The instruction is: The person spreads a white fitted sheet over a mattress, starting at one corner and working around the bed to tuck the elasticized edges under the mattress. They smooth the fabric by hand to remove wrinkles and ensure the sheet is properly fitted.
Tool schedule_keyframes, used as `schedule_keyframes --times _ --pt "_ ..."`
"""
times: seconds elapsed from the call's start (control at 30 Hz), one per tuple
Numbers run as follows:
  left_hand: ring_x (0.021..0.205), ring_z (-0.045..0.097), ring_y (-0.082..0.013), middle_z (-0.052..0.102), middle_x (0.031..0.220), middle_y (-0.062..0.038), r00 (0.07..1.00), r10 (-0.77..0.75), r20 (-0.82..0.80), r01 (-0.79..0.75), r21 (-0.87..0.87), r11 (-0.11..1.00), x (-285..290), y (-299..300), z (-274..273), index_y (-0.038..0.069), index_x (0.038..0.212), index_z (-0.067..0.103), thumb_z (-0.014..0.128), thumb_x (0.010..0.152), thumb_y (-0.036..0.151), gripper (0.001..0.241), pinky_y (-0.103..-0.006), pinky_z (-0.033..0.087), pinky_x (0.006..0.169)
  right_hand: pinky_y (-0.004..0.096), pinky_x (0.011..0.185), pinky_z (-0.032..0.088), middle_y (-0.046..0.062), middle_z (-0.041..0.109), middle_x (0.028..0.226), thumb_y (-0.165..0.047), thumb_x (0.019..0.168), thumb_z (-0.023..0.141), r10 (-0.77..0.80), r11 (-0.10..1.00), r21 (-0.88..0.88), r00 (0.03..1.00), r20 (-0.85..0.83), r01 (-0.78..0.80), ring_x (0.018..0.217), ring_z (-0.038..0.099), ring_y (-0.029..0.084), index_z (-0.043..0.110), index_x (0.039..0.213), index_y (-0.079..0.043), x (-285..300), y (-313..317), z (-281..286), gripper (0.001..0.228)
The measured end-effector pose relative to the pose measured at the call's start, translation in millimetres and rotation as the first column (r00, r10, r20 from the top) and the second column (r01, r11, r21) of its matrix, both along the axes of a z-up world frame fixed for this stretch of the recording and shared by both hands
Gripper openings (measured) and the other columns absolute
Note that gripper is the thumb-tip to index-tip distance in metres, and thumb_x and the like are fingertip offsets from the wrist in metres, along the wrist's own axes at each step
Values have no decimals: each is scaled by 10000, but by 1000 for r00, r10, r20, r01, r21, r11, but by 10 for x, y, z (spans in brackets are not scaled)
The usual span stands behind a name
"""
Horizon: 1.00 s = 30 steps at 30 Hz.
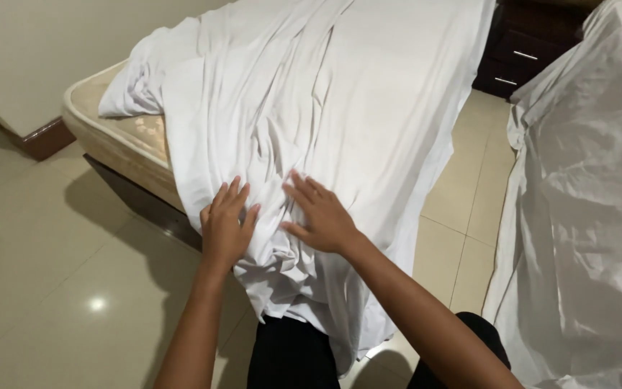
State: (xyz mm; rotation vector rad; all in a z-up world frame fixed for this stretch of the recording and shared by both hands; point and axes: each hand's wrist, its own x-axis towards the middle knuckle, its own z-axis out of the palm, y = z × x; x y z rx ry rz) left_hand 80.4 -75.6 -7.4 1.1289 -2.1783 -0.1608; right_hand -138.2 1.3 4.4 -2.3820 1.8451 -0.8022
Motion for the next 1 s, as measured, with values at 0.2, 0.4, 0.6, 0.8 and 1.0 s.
schedule_keyframes --times 0.2,0.4,0.6,0.8,1.0 --pt "1484 386 -348 491 1566 -157 993 122 3 -122 -10 993 -177 -195 -136 46 1370 641 670 945 457 592 -568 262 1113 446 1218 243 79 269 1695 -545 982 553 -26 999 38 996 -80 29 1552 254 303 366 1593 -153 46 -4 -11 749" --pt "1478 302 -389 458 1570 -120 974 160 162 -172 62 983 -330 -181 -168 171 1317 703 623 965 391 423 -626 224 1069 435 1211 252 80 273 1695 -517 969 565 -43 999 -2 996 -80 43 1551 252 286 358 1596 -127 29 -14 -45 767" --pt "1467 436 -311 641 1447 -49 985 155 70 -151 -55 987 -340 -253 -343 120 1132 786 641 998 225 224 -553 278 1096 428 1203 271 76 279 1692 -499 945 596 -58 998 13 997 -45 58 1549 264 280 382 1578 -120 56 30 34 769" --pt "1453 466 -271 642 1465 -58 978 192 -79 -197 -54 979 -210 -241 -293 76 1106 783 670 960 243 248 -516 295 1121 427 1195 282 76 283 1693 -500 944 601 -54 999 6 998 -28 54 1546 273 279 399 1565 -119 55 17 42 757" --pt "1419 395 -341 509 1503 -157 944 329 2 -327 -112 938 -211 -298 -342 22 1249 748 719 883 445 560 -599 226 1046 444 1194 279 75 284 1688 -514 932 610 -53 999 -3 998 -31 53 1542 275 299 395 1566 -133 47 5 0 770"
